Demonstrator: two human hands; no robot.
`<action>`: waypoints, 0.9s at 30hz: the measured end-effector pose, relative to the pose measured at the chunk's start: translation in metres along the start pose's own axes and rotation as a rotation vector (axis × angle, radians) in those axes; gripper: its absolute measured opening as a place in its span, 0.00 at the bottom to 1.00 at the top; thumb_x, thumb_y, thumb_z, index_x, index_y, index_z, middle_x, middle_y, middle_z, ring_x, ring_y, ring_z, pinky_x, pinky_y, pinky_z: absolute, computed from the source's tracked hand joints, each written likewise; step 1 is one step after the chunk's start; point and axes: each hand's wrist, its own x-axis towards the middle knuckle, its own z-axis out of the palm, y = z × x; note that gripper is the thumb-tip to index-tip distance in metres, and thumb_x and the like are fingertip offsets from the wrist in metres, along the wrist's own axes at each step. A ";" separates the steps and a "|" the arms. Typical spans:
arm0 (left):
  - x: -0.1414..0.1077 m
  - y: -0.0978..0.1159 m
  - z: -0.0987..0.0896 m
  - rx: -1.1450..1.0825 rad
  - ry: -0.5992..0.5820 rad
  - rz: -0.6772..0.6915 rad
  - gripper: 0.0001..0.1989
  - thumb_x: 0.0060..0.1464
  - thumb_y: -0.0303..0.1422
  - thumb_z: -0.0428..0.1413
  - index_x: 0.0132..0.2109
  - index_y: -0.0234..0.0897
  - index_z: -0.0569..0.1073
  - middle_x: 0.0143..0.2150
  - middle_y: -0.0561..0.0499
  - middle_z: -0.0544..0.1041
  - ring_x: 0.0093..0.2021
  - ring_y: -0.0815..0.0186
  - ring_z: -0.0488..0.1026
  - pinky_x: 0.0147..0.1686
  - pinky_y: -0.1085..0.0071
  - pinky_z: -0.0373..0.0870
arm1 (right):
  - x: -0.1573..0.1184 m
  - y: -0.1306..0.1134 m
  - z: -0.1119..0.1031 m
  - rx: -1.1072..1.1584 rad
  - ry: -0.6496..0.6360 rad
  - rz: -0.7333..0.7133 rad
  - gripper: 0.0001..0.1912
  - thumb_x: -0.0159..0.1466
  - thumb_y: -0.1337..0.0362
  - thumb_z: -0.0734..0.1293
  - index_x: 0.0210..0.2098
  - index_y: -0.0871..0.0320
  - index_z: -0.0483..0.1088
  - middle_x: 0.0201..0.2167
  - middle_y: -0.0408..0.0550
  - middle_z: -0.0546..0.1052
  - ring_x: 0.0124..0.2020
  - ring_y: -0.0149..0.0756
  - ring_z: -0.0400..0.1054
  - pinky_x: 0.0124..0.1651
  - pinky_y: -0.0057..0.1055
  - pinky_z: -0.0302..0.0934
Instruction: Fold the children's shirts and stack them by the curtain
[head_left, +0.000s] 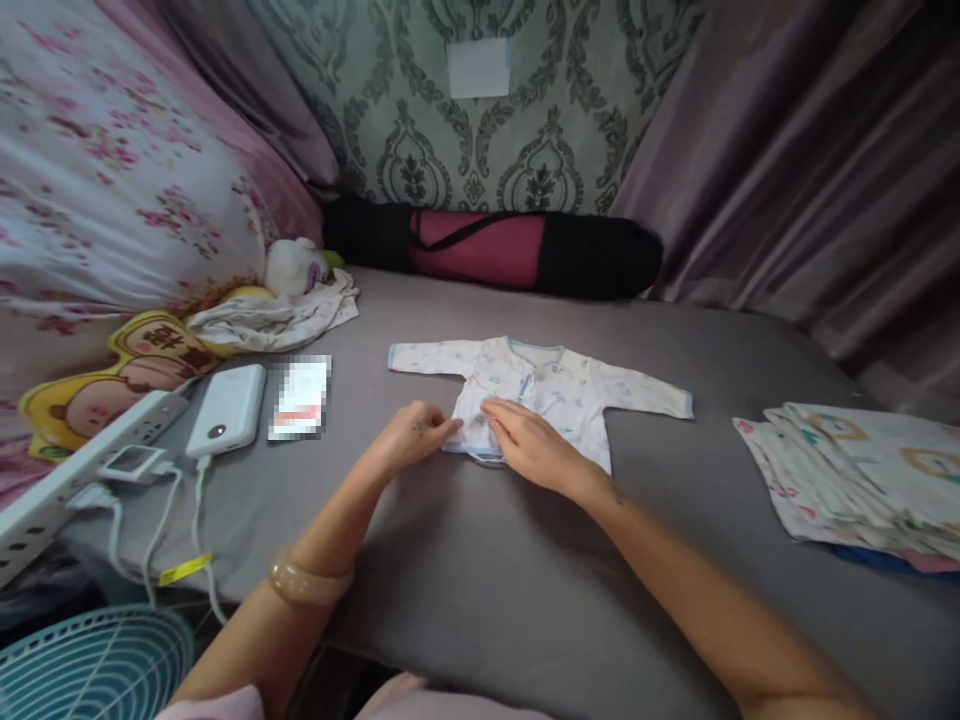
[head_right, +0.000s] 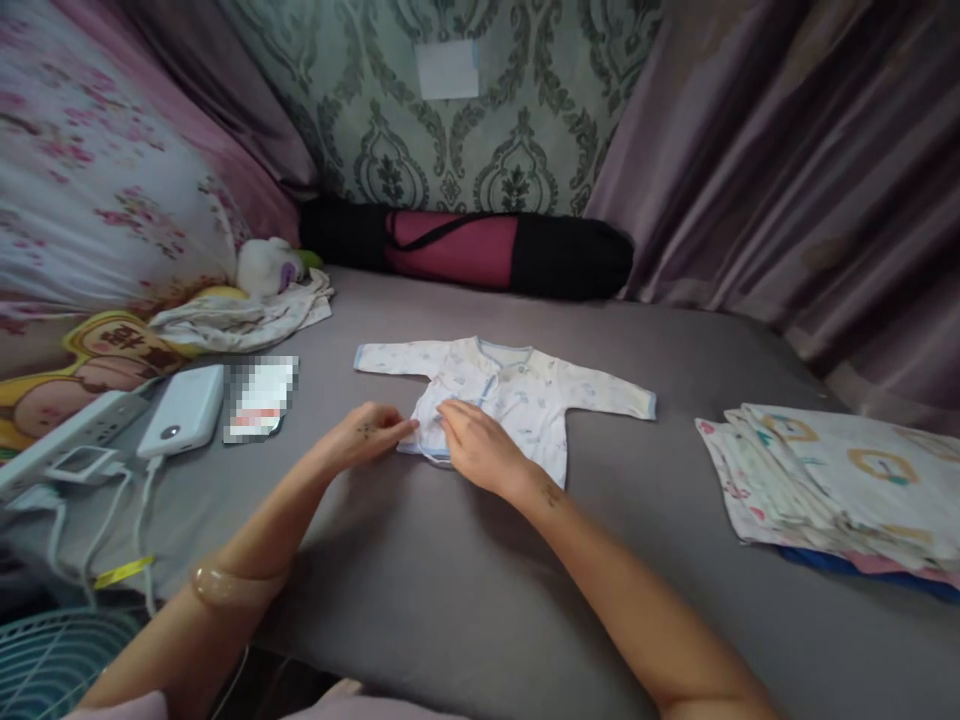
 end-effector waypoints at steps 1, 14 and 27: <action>-0.001 -0.001 0.006 -0.010 0.000 -0.009 0.20 0.52 0.47 0.50 0.27 0.35 0.73 0.21 0.52 0.69 0.25 0.67 0.64 0.26 0.73 0.54 | 0.012 0.003 0.011 -0.016 -0.024 -0.021 0.24 0.70 0.63 0.49 0.60 0.62 0.62 0.62 0.56 0.64 0.64 0.41 0.55 0.64 0.41 0.51; -0.008 -0.010 0.006 -0.134 -0.033 -0.103 0.18 0.46 0.46 0.53 0.26 0.34 0.73 0.20 0.53 0.69 0.23 0.68 0.63 0.24 0.73 0.54 | 0.031 0.017 0.052 -0.245 -0.113 0.050 0.34 0.69 0.51 0.51 0.68 0.65 0.48 0.70 0.59 0.44 0.70 0.49 0.33 0.68 0.48 0.34; -0.006 -0.022 0.008 -0.246 -0.068 -0.078 0.17 0.45 0.44 0.51 0.25 0.34 0.72 0.19 0.53 0.70 0.21 0.69 0.64 0.21 0.75 0.55 | -0.005 -0.049 0.045 -0.080 -0.238 0.061 0.35 0.65 0.65 0.53 0.68 0.73 0.42 0.69 0.64 0.44 0.69 0.56 0.34 0.67 0.58 0.30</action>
